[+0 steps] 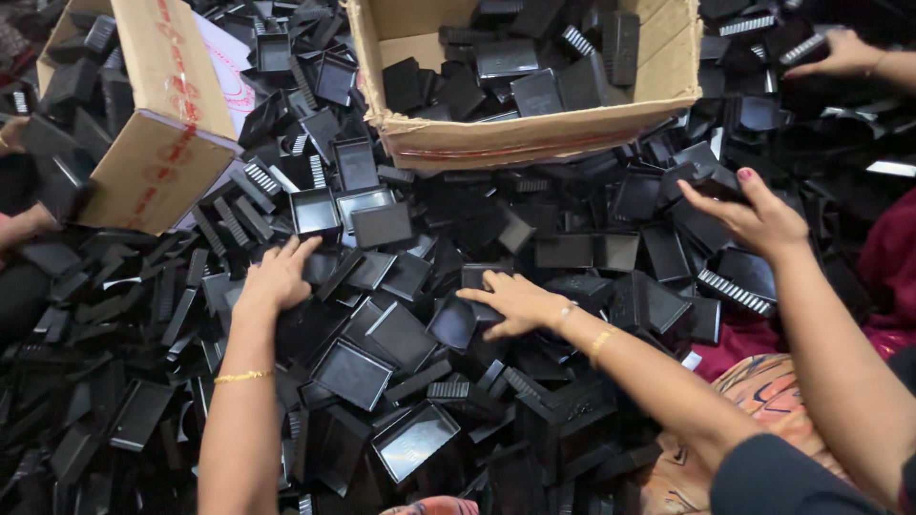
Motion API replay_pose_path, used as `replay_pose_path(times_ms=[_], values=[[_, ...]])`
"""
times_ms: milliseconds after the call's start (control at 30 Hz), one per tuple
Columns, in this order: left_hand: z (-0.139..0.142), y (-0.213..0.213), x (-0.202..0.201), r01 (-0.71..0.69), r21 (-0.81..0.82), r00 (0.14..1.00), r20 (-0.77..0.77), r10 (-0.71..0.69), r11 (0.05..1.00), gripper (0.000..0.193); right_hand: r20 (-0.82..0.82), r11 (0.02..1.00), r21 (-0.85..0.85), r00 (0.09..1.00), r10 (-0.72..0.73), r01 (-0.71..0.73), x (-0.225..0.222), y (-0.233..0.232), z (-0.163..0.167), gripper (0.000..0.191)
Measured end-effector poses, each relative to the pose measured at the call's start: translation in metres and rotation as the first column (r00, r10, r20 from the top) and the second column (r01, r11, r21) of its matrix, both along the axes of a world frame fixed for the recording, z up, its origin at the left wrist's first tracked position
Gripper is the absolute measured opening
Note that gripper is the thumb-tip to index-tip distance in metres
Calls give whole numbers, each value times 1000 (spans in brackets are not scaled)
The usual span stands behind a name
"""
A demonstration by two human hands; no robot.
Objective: The person sits on the floor and repeatedly picks up small black plastic parts from a large pile. They open and close the parts, then place them into a cardboard box. The task continues with the same repetitive motion throughout the clip.
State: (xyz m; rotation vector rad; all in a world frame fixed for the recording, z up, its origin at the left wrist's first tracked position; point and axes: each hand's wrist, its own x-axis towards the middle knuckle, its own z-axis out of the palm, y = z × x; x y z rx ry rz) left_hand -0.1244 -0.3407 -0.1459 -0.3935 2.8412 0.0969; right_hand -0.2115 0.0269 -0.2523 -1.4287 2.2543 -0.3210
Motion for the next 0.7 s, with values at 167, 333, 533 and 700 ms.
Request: replay_pose_path(times_ms=[167, 333, 533, 700], values=[[-1, -28, 19, -263, 265, 965, 66, 255, 928, 75, 311, 928, -204, 919, -241, 313, 21, 64, 17, 61], [-32, -20, 50, -196, -23, 960, 201, 196, 980, 52, 877, 594, -172, 397, -270, 786, 29, 131, 3, 51], [4, 29, 48, -209, 572, 844, -304, 441, 793, 53, 953, 450, -246, 131, 273, 858, 26, 120, 12, 63], [8, 173, 30, 61, 960, 979, -3, 206, -274, 71, 880, 485, -302, 44, 473, 821, 51, 108, 34, 72]])
